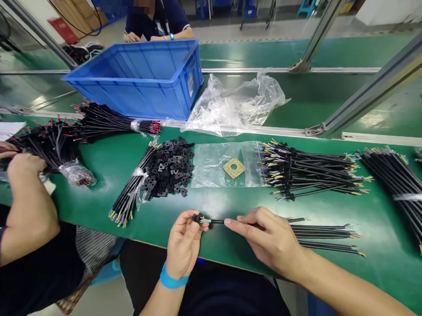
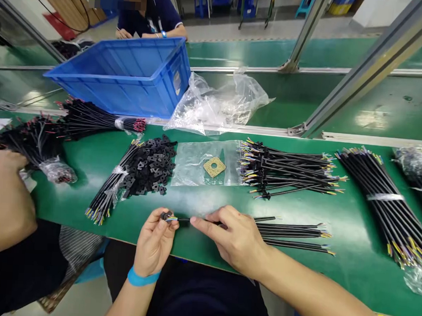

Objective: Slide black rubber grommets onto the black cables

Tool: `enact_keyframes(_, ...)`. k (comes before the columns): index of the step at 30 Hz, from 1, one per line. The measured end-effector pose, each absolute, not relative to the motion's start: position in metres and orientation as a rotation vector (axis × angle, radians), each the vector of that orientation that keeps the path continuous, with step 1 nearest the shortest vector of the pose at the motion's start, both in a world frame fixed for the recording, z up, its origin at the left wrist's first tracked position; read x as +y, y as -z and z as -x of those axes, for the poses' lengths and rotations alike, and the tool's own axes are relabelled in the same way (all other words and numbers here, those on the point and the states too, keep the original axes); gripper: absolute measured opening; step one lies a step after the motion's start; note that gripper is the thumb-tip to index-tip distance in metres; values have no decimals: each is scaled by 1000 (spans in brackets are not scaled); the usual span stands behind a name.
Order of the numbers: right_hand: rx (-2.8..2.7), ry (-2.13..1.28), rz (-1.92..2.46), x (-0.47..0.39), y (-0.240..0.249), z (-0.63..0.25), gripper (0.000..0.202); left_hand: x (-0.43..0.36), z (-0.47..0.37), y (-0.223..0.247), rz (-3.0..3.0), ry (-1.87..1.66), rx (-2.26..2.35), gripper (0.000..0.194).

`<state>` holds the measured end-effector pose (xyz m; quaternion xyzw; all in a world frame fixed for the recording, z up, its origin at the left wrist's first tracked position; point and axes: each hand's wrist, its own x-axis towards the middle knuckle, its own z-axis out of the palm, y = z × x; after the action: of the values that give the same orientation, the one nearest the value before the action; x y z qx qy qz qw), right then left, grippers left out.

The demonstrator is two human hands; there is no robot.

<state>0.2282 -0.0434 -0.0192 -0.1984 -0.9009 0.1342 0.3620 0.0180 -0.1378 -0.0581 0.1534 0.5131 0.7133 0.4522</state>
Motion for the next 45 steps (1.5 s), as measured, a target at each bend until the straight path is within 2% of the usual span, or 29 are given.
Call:
enact_keyframes(6, -2350, -202, 525, -43, 17, -234, 50, -137, -16, 57, -467, -1756, 1272, 40)
enact_keyframes(21, -2411, -222, 485, -45, 20, -233, 43, -137, -16, 57, -584, -1747, 1341, 41)
enact_keyframes(28, -2398, -364, 515, -45, 15, -229, 39, -139, -15, 61, -624, -1782, 1310, 32)
enact_keyframes(39, -2343, -900, 545, -40, 4, -235, 39, -140, -10, 64, -789, -1693, 1279, 23)
enact_keyframes(42, -2312, -826, 557, -41, 8, -233, 32, -143, -8, 64, -854, -1606, 1278, 21)
enact_keyframes(45, -2335, -542, 543, -43, 15, -231, 26, -145, -9, 62, -889, -1531, 1272, 22)
